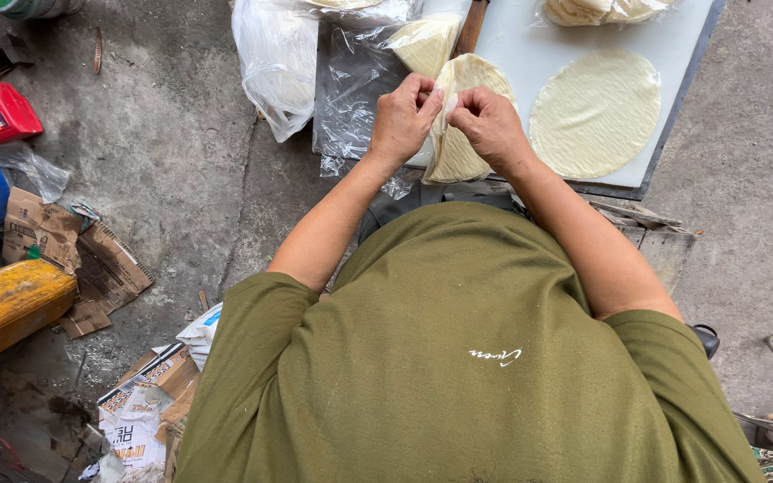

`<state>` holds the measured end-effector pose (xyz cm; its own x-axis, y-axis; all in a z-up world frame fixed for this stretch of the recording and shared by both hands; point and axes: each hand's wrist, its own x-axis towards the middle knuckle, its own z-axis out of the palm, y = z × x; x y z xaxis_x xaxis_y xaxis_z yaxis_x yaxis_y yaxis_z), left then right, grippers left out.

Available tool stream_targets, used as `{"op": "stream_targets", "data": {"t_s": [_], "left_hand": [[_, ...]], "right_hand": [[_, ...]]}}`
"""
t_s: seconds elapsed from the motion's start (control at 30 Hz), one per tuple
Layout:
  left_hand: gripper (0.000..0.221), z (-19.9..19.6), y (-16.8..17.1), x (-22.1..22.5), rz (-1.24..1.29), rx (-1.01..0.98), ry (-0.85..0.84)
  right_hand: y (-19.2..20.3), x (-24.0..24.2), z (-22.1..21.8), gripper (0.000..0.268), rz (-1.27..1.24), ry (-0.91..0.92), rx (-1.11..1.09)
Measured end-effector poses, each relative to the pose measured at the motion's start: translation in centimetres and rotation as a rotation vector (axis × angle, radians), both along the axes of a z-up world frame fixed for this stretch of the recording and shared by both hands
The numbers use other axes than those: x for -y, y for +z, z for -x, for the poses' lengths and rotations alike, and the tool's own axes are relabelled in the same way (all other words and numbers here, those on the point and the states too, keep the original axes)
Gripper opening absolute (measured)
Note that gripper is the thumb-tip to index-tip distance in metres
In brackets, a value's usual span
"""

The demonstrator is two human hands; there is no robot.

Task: The person sorts and stacks round flatbreads on a table by hand and places them into plastic packaging.

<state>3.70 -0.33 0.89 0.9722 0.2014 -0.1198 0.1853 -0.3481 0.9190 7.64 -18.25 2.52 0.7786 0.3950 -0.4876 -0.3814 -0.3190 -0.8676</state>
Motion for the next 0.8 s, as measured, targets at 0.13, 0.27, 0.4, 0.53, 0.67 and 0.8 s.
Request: {"op": "stream_targets", "data": {"t_s": [0.13,0.27,0.4,0.53,0.67,0.8], "left_hand": [[0.020,0.2,0.2,0.2,0.004,0.006,0.025],[0.019,0.4,0.4,0.8,-0.100,0.116,-0.043],[0.020,0.3,-0.1,0.8,0.044,0.031,0.003],[0.019,0.2,-0.8,0.4,0.245,-0.053,0.089],[0.024,-0.1,-0.9,0.9,0.156,-0.115,0.050],[0.045,-0.9,-1.0,2.3,-0.074,-0.215,0.026]], "right_hand": [[-0.1,0.2,-0.3,0.021,-0.235,-0.050,-0.086],[-0.5,0.1,-0.5,0.025,-0.190,-0.146,-0.068],[-1.8,0.3,-0.4,0.021,-0.310,-0.274,-0.115],[-3.6,0.8,0.0,0.020,-0.347,-0.365,-0.244],[-5.2,0.1,0.1,0.021,-0.201,-0.266,-0.008],[-5.6,-1.6,0.7,0.024,-0.006,-0.207,0.333]]}}
